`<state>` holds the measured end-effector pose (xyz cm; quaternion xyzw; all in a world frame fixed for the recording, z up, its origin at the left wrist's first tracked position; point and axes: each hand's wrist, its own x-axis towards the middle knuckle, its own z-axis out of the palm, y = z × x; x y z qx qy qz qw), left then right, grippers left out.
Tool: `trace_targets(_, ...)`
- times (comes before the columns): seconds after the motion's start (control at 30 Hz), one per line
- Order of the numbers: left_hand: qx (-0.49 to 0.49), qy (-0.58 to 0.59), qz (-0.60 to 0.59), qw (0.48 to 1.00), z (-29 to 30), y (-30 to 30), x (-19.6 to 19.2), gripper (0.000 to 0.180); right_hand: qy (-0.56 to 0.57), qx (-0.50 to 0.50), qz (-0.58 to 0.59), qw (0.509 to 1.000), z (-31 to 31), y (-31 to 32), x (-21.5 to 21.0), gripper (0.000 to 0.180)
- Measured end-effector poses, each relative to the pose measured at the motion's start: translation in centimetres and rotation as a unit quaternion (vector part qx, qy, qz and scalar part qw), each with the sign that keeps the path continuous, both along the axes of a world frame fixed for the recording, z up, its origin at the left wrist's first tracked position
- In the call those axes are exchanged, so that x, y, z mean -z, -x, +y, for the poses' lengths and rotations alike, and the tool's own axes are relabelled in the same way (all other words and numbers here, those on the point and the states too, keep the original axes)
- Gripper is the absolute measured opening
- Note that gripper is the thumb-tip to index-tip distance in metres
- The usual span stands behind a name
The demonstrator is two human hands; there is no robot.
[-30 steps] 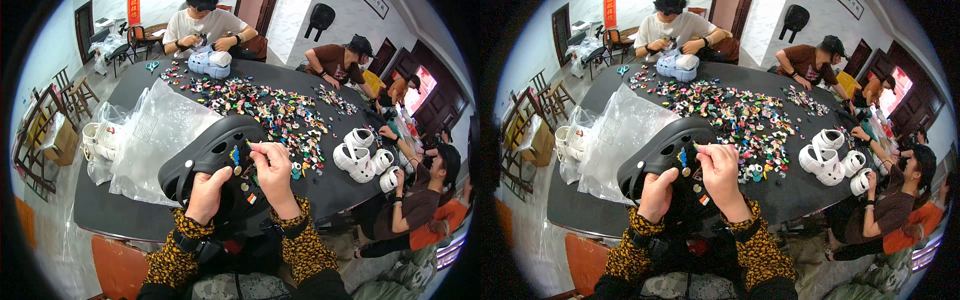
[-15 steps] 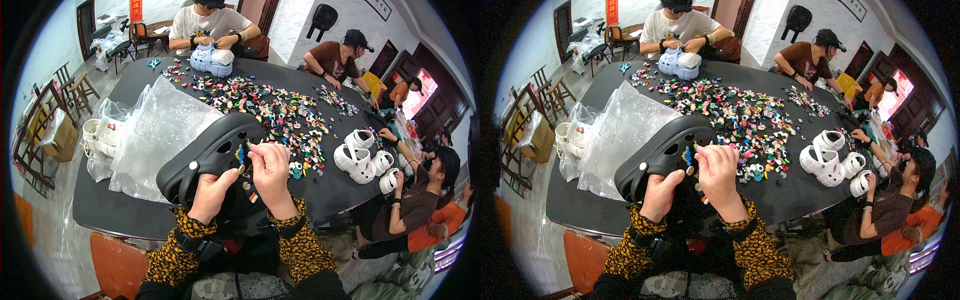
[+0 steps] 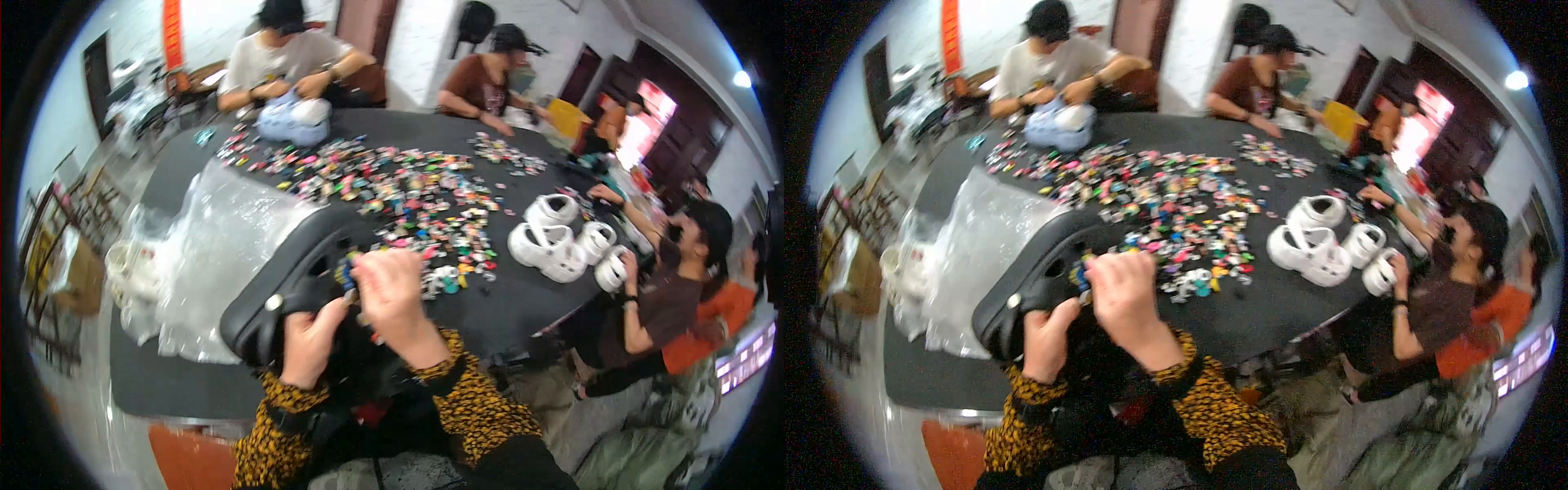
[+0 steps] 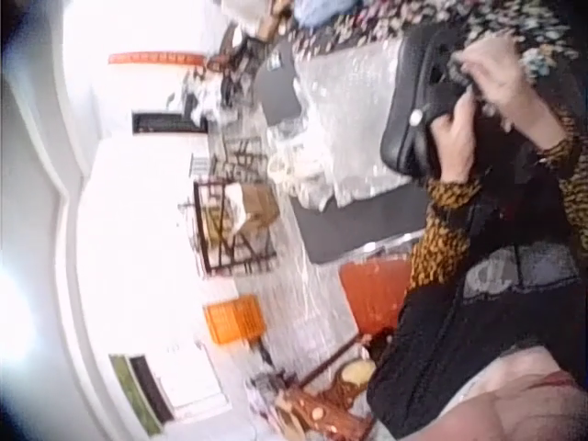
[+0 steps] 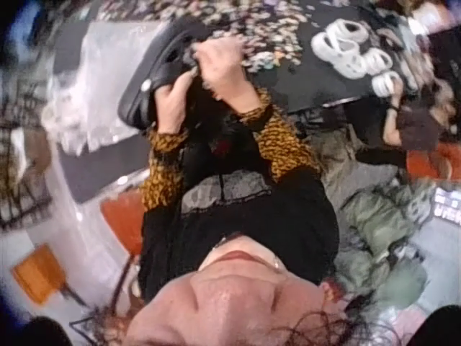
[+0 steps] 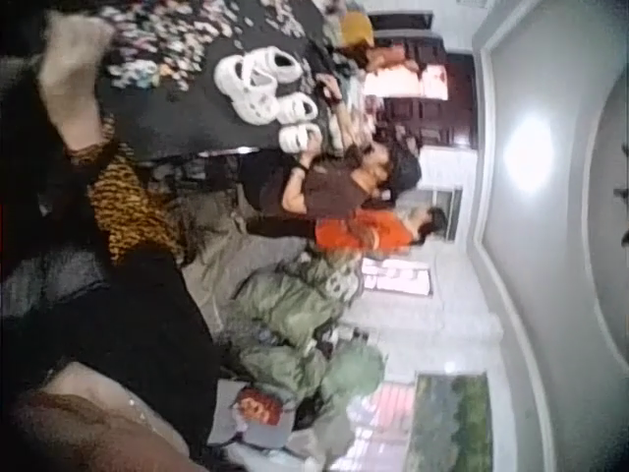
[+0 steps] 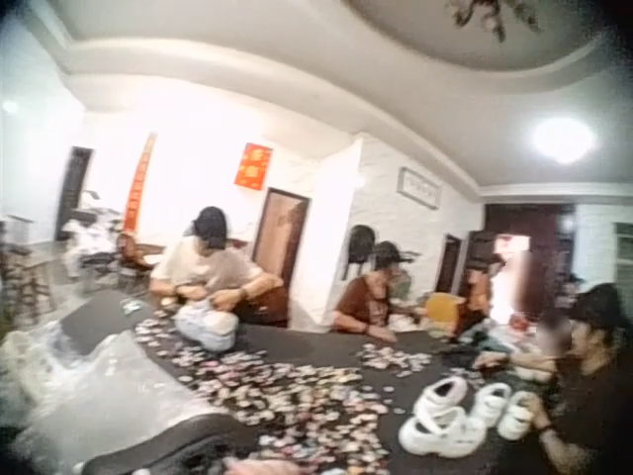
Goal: Apply decorative charms (Jibbitz) to foam clogs.
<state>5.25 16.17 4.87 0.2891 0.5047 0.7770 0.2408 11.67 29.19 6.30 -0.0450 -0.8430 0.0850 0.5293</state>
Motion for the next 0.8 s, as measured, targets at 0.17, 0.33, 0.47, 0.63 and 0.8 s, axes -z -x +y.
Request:
trace_targets(0.17,-0.056,-0.017,-0.019,0.998,0.1,0.7,1.6,0.022,-0.002,-0.014,-0.017,1.000,-0.4,-0.1,0.6,0.024)
trace_targets(0.33,-0.052,-0.057,-0.095,0.992,0.2,0.2,1.1,0.021,0.025,-0.035,0.010,0.999,-0.1,-0.4,0.3,0.022)
trace_targets(0.47,0.041,-0.107,-0.140,0.983,-0.3,1.5,2.1,0.038,0.031,-0.039,0.041,0.998,0.0,-0.8,0.6,0.021)
trace_targets(0.63,0.140,-0.111,-0.223,0.958,-0.8,3.0,3.1,0.041,0.022,-0.030,0.049,0.998,0.0,-0.7,0.7,0.018)
trace_targets(0.8,0.116,-0.081,-0.178,0.974,-0.9,3.6,3.3,0.040,0.012,-0.025,0.045,0.999,0.0,-0.7,0.7,0.018)
